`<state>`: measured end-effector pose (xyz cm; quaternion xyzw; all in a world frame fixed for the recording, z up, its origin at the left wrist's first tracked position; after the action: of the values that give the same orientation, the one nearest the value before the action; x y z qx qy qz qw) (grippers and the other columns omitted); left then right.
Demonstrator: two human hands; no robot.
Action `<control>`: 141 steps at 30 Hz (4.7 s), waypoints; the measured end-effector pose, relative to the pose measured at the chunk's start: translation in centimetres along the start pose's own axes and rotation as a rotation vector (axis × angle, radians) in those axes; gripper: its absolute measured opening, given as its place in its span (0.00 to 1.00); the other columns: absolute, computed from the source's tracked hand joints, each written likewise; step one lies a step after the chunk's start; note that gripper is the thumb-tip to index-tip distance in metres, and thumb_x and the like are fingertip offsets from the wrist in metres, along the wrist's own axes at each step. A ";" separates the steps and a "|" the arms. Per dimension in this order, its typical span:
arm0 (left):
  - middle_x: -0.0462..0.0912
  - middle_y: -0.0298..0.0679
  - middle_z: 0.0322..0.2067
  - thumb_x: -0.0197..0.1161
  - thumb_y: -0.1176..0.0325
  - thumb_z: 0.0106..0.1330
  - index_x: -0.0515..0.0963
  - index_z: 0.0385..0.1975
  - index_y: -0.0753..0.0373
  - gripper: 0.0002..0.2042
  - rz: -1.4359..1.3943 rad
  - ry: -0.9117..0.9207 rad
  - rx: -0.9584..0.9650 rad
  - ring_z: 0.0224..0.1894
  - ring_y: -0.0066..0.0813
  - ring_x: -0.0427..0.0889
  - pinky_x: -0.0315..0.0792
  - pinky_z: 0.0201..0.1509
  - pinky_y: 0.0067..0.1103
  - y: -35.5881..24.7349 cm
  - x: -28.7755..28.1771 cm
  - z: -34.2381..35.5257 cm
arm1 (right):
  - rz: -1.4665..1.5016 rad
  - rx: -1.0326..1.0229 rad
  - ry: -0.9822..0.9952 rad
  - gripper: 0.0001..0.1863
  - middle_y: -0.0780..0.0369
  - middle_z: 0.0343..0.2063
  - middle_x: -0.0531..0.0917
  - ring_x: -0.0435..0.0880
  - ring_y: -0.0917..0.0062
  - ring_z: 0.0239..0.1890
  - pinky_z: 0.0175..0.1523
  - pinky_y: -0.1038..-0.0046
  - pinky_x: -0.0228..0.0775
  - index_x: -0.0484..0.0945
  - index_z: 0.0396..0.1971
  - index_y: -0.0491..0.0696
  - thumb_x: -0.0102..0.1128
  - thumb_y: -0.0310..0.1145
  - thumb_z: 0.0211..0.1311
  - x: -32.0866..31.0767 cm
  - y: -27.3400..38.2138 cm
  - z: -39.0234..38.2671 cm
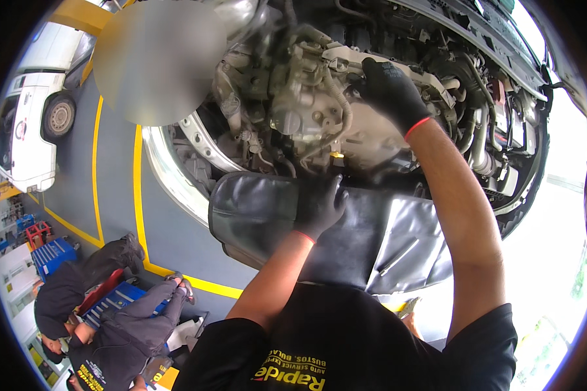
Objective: The person selects a socket and wrench from a tool chest, walks to the front of a vehicle with a protective cover, and uses a socket wrench to loosen and remove bolts from the engine component.
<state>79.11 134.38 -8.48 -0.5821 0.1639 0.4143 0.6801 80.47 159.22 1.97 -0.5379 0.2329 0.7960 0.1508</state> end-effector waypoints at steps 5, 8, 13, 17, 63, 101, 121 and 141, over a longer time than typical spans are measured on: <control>0.82 0.43 0.40 0.67 0.62 0.64 0.79 0.47 0.62 0.16 -0.012 0.006 0.020 0.43 0.45 0.81 0.74 0.50 0.39 0.1 0.6 -0.3 | -0.033 -0.137 -0.028 0.11 0.53 0.29 0.84 0.86 0.54 0.32 0.37 0.55 0.79 0.77 0.40 0.46 0.63 0.35 0.62 -0.3 0.8 0.0; 0.82 0.42 0.40 0.67 0.63 0.64 0.79 0.47 0.62 0.15 -0.008 0.014 0.022 0.43 0.45 0.81 0.73 0.50 0.39 0.0 0.6 -0.4 | -0.042 -0.209 -0.080 0.10 0.53 0.28 0.84 0.85 0.55 0.31 0.35 0.56 0.79 0.77 0.41 0.46 0.61 0.34 0.64 -0.8 1.6 -0.3; 0.82 0.42 0.39 0.68 0.63 0.63 0.79 0.45 0.61 0.14 -0.006 0.028 0.014 0.43 0.44 0.81 0.73 0.48 0.39 0.1 0.8 -0.4 | -0.099 -0.110 -0.019 0.13 0.55 0.28 0.83 0.85 0.57 0.30 0.33 0.57 0.79 0.77 0.46 0.48 0.61 0.30 0.61 -0.3 1.1 -0.3; 0.82 0.43 0.39 0.68 0.65 0.63 0.79 0.45 0.62 0.14 -0.057 -0.023 0.023 0.43 0.44 0.81 0.73 0.48 0.38 -0.4 -0.3 0.2 | -0.001 -0.140 -0.024 0.13 0.55 0.28 0.83 0.86 0.58 0.31 0.33 0.55 0.78 0.77 0.45 0.48 0.62 0.31 0.60 -0.6 1.5 -0.6; 0.88 0.44 0.40 0.61 0.59 0.67 0.74 0.63 0.56 0.24 0.878 0.070 0.364 0.54 0.43 0.79 0.61 0.66 0.47 -3.5 3.5 22.4 | 0.610 0.892 0.427 0.09 0.53 0.35 0.87 0.88 0.60 0.39 0.45 0.61 0.77 0.82 0.39 0.44 0.66 0.34 0.65 -5.8 -4.5 -39.1; 0.84 0.42 0.29 0.61 0.63 0.62 0.77 0.43 0.61 0.13 0.864 -0.088 0.335 0.41 0.41 0.80 0.66 0.52 0.42 -4.3 2.9 22.0 | -0.057 0.709 -0.103 0.24 0.55 0.53 0.80 0.77 0.56 0.56 0.60 0.53 0.65 0.76 0.54 0.48 0.67 0.36 0.56 -5.5 -1.8 -43.2; 0.85 0.42 0.34 0.60 0.61 0.67 0.78 0.48 0.59 0.14 0.723 -0.166 0.465 0.45 0.46 0.80 0.66 0.53 0.47 -7.4 0.7 20.6 | -0.024 0.738 -0.099 0.24 0.55 0.53 0.79 0.76 0.54 0.57 0.61 0.53 0.65 0.77 0.53 0.50 0.68 0.37 0.57 -5.1 -2.2 -43.7; 0.80 0.32 0.44 0.65 0.63 0.63 0.83 0.46 0.53 0.12 -0.081 0.703 0.777 0.49 0.36 0.77 0.68 0.54 0.39 -20.2 14.1 -10.7 | -0.006 0.746 -0.123 0.22 0.57 0.49 0.79 0.77 0.58 0.55 0.61 0.54 0.69 0.78 0.49 0.51 0.69 0.43 0.57 -6.1 -2.4 -45.1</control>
<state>105.65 130.13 -8.06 -0.3965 0.5012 0.0760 0.7654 119.40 137.27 -6.96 -0.3978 0.4957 0.6870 0.3522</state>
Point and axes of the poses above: each hand's wrist, its own z-axis towards the middle knuckle, its own x-axis out of the palm, y = z × x, the point moved 9 cm from there along z, towards the middle knuckle
